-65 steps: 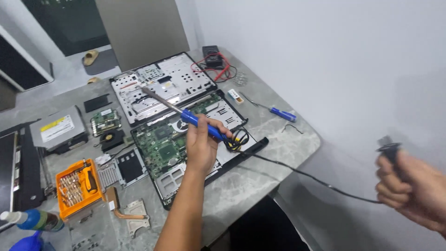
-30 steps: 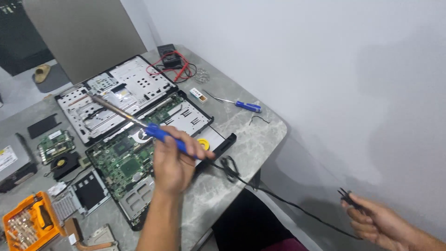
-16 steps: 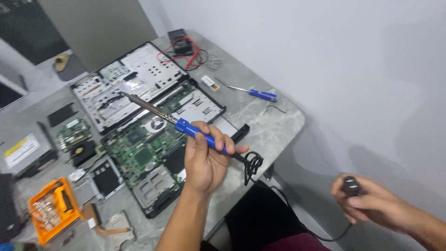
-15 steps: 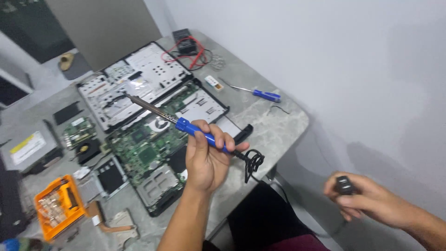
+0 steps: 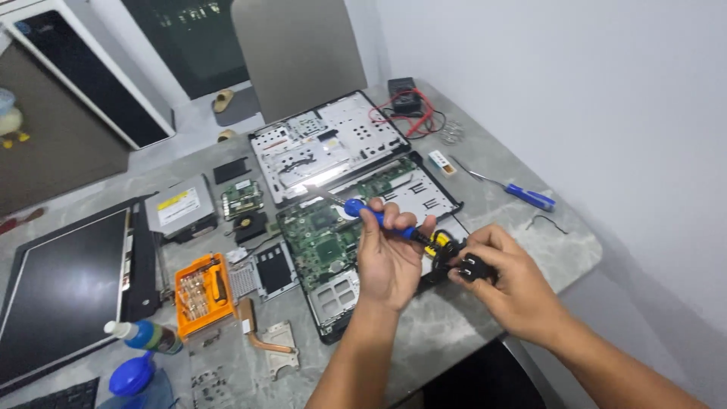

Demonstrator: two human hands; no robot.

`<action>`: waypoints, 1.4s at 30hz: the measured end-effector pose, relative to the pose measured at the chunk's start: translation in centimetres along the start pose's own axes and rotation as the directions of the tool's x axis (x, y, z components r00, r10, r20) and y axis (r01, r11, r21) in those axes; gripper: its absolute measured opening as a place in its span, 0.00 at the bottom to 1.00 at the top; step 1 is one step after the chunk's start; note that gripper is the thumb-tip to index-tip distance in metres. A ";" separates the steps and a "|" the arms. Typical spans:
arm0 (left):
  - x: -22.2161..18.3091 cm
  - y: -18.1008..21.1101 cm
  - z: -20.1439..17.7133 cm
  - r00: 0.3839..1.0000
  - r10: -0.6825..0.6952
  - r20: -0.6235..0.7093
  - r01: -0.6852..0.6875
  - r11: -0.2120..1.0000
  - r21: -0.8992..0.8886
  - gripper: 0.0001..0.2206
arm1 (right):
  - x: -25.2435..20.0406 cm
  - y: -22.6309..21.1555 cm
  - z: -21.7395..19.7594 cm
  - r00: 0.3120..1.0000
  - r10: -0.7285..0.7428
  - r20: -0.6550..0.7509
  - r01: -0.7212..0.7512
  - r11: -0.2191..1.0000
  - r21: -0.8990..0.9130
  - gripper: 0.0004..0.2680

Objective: Diagnosing and repairing a computer motherboard using a multimeter and soldering tools.

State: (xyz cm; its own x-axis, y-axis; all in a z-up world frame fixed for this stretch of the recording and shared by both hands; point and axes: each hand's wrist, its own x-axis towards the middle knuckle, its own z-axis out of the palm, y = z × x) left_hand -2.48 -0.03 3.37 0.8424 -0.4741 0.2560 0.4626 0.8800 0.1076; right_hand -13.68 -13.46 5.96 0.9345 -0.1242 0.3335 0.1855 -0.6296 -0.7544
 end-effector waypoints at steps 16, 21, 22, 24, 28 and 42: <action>-0.7 -0.2 1.6 0.988 0.103 0.117 -0.130 0.958 0.257 0.13 | 1.4 -2.1 1.3 0.954 0.273 -0.125 -0.216 0.912 0.348 0.05; -0.3 -0.9 0.0 0.962 0.192 0.194 -0.243 0.924 0.295 0.22 | 2.7 -2.1 2.3 0.960 0.246 -0.131 -0.117 0.784 0.610 0.05; -0.3 -1.0 -0.2 0.964 0.189 0.186 -0.237 0.929 0.284 0.22 | 3.0 -1.8 2.8 0.953 0.251 -0.170 -0.074 0.736 0.673 0.06; -0.3 -1.0 -0.4 0.977 0.167 0.135 -0.198 0.944 0.263 0.21 | 3.6 -2.8 2.7 0.967 0.201 -0.154 -0.043 0.730 0.682 0.10; -0.1 0.0 -0.9 0.998 0.054 0.014 -0.056 0.978 0.201 0.18 | 4.0 -3.1 1.1 0.997 0.082 -0.009 -0.076 0.962 0.261 0.13; 0.2 0.3 1.2 0.975 0.219 -0.026 -0.186 0.881 0.435 0.22 | 1.9 -3.7 -4.8 0.917 -0.272 -0.291 0.277 0.961 -0.026 0.02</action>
State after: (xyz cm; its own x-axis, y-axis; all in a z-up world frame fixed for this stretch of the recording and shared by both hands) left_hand -2.53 0.17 4.55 0.9303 -0.2703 0.2481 0.1303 0.8756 0.4652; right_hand -14.06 -15.03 12.02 0.7187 -0.1655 0.6753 0.4288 -0.6591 -0.6179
